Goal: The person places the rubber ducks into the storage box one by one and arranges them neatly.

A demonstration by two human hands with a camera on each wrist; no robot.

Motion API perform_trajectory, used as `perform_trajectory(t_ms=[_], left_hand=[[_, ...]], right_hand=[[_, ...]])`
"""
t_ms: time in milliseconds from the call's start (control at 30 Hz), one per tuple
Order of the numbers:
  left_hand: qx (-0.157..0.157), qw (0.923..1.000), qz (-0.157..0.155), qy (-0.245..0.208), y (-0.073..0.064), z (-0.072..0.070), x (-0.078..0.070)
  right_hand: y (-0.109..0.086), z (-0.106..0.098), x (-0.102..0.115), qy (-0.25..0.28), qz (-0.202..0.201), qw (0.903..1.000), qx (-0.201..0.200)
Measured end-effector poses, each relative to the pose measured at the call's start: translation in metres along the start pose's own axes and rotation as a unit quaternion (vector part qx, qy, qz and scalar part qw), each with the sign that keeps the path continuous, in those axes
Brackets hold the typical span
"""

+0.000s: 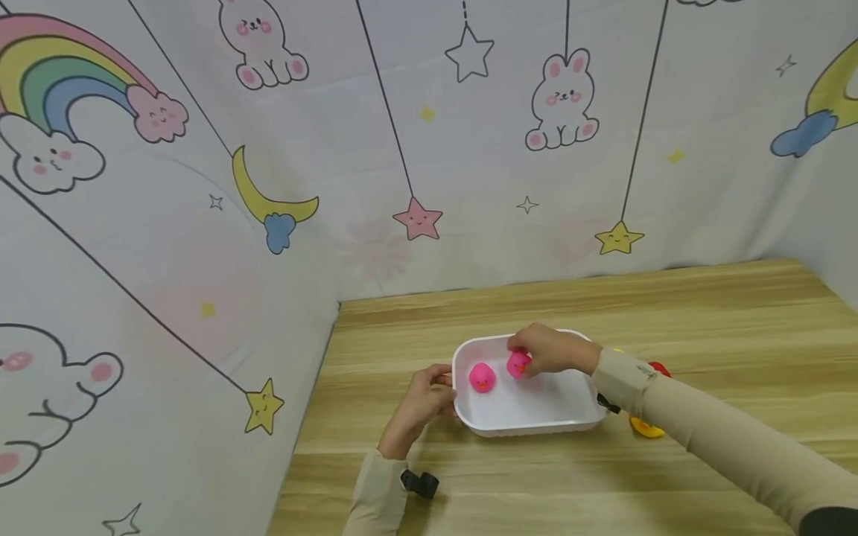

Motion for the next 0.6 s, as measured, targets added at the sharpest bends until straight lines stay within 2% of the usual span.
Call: perform_trajectory(t_ms=[267,600], left_hand=[[-0.001,1.0,-0.003,0.001,-0.0015,-0.0009,0.0006],[0.003,1.0,-0.001,0.005,0.0006,-0.0028,0.0015]], right_hand=[[0.0061,0.0073,0.0046,-0.02,-0.01,0.9993,0.032],[0.0085,0.0104,0.0042,-0.047,0.0,0.9984,0.033]])
Point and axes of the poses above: each hand's wrist, its own y-axis towards the middle knuckle, its own z-axis out of the palm, x = y × z, the point moved 5 cm from there along y, towards the middle knuckle, and after that the axes turned 6 degrees about -y, right-handed, at the moved point
